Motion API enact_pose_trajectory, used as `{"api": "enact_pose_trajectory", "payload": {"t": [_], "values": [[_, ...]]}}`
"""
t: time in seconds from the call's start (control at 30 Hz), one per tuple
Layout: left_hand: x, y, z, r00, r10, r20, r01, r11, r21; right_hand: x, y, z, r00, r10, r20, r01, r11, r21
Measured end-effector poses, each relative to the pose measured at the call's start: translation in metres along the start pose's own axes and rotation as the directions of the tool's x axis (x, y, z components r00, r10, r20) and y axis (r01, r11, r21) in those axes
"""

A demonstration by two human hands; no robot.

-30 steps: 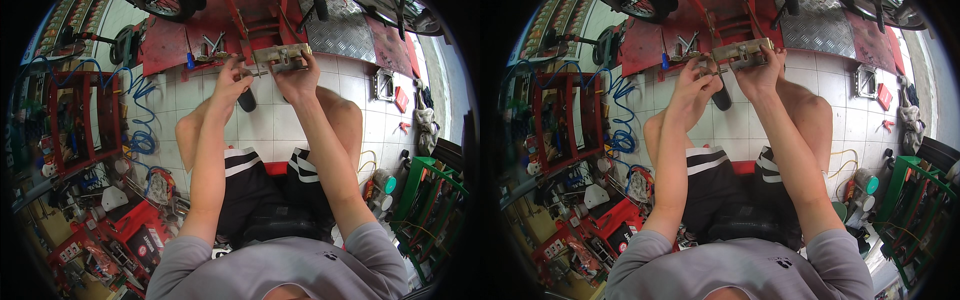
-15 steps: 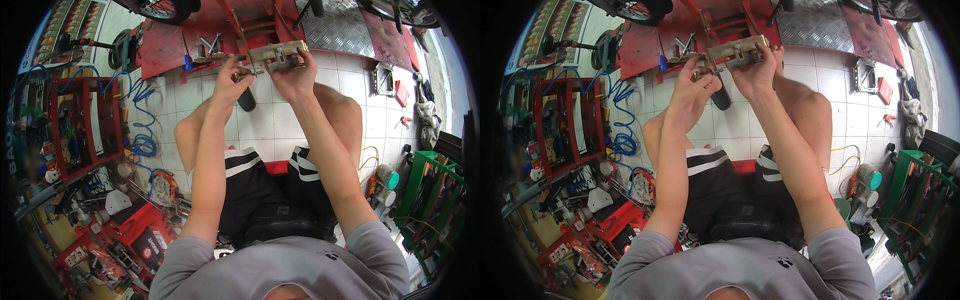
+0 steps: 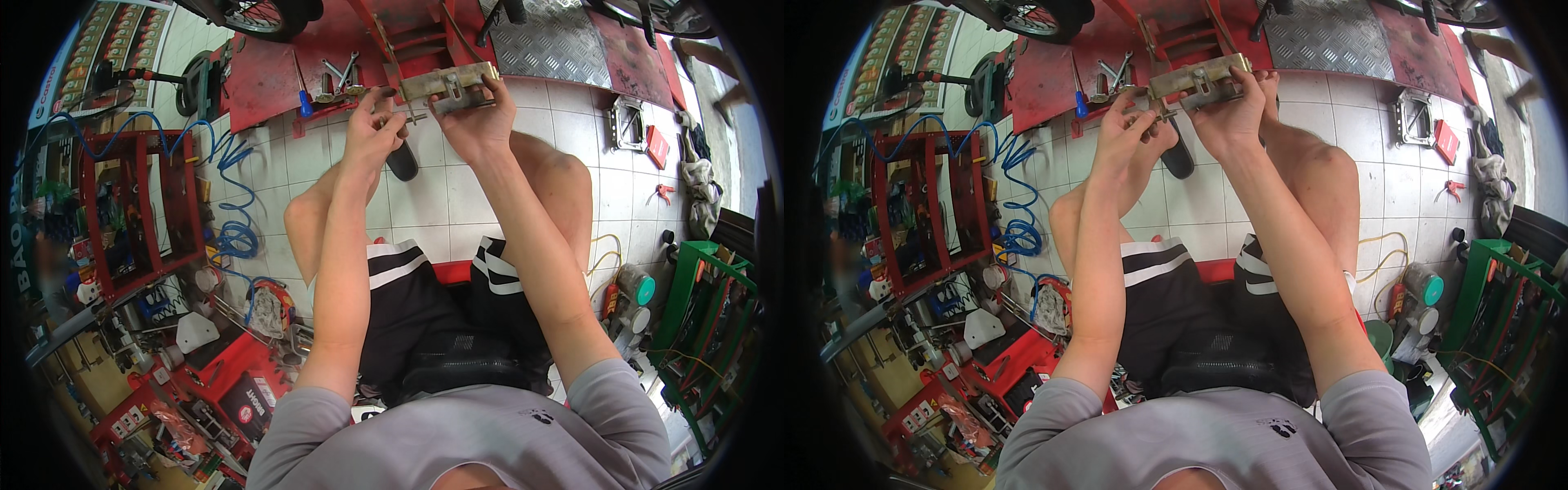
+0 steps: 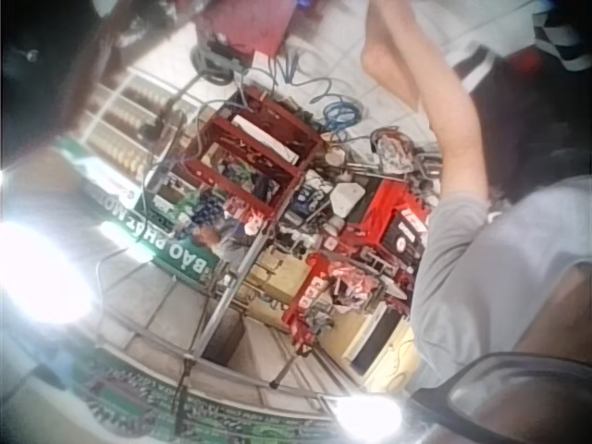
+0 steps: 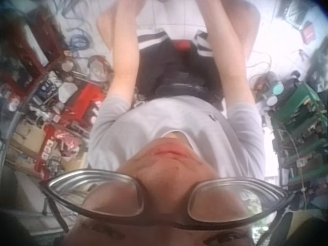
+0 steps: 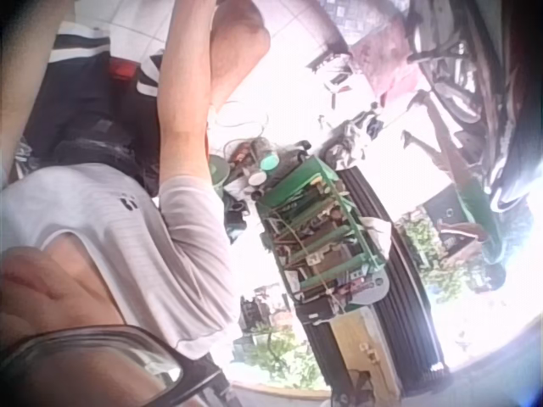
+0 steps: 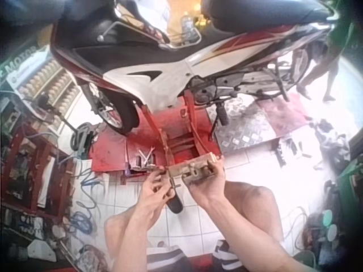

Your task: The person sits on a low stool and works on the underside of a motorcycle, using a wrench to tighten bolts on a metal bracket. They then remove the bracket, clean it with a cloth, and reattach it to the motorcycle frame.

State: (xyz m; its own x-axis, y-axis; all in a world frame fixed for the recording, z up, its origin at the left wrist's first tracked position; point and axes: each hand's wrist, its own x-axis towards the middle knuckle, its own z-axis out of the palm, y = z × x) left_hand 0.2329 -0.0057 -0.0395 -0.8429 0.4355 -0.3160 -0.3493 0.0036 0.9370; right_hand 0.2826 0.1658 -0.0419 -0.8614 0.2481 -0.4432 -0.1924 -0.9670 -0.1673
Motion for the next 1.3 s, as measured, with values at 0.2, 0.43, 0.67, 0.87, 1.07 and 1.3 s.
{"api": "enact_pose_trajectory", "payload": {"t": [0.2, 0.43, 0.67, 0.87, 1.07, 1.3], "values": [[0.000, 0.006, 0.002, 0.998, 0.048, 0.031, -0.048, 0.999, 0.011, 0.001, 0.000, -0.001, 1.000, 0.003, -0.009, -0.003, 1.000, -0.006], [-0.013, 0.009, 0.002, 0.995, 0.041, 0.093, -0.041, 0.999, -0.006, 0.002, 0.000, -0.001, 1.000, -0.001, -0.002, 0.001, 1.000, -0.013], [0.000, 0.010, -0.001, 0.998, -0.010, 0.062, 0.005, 0.998, 0.067, 0.000, 0.000, 0.000, 1.000, 0.003, -0.001, -0.003, 1.000, -0.013], [0.002, 0.004, -0.002, 0.998, 0.046, 0.038, -0.047, 0.998, 0.030, 0.000, 0.000, 0.000, 1.000, -0.003, 0.003, 0.003, 1.000, -0.016], [0.004, 0.003, -0.004, 0.997, -0.052, 0.051, 0.053, 0.999, -0.012, -0.001, 0.000, 0.001, 1.000, -0.003, -0.023, 0.003, 1.000, 0.009], [0.003, 0.005, -0.005, 0.995, 0.032, 0.097, -0.036, 0.999, 0.038, 0.000, -0.001, 0.001, 1.000, 0.001, -0.002, -0.001, 1.000, 0.018]]}}
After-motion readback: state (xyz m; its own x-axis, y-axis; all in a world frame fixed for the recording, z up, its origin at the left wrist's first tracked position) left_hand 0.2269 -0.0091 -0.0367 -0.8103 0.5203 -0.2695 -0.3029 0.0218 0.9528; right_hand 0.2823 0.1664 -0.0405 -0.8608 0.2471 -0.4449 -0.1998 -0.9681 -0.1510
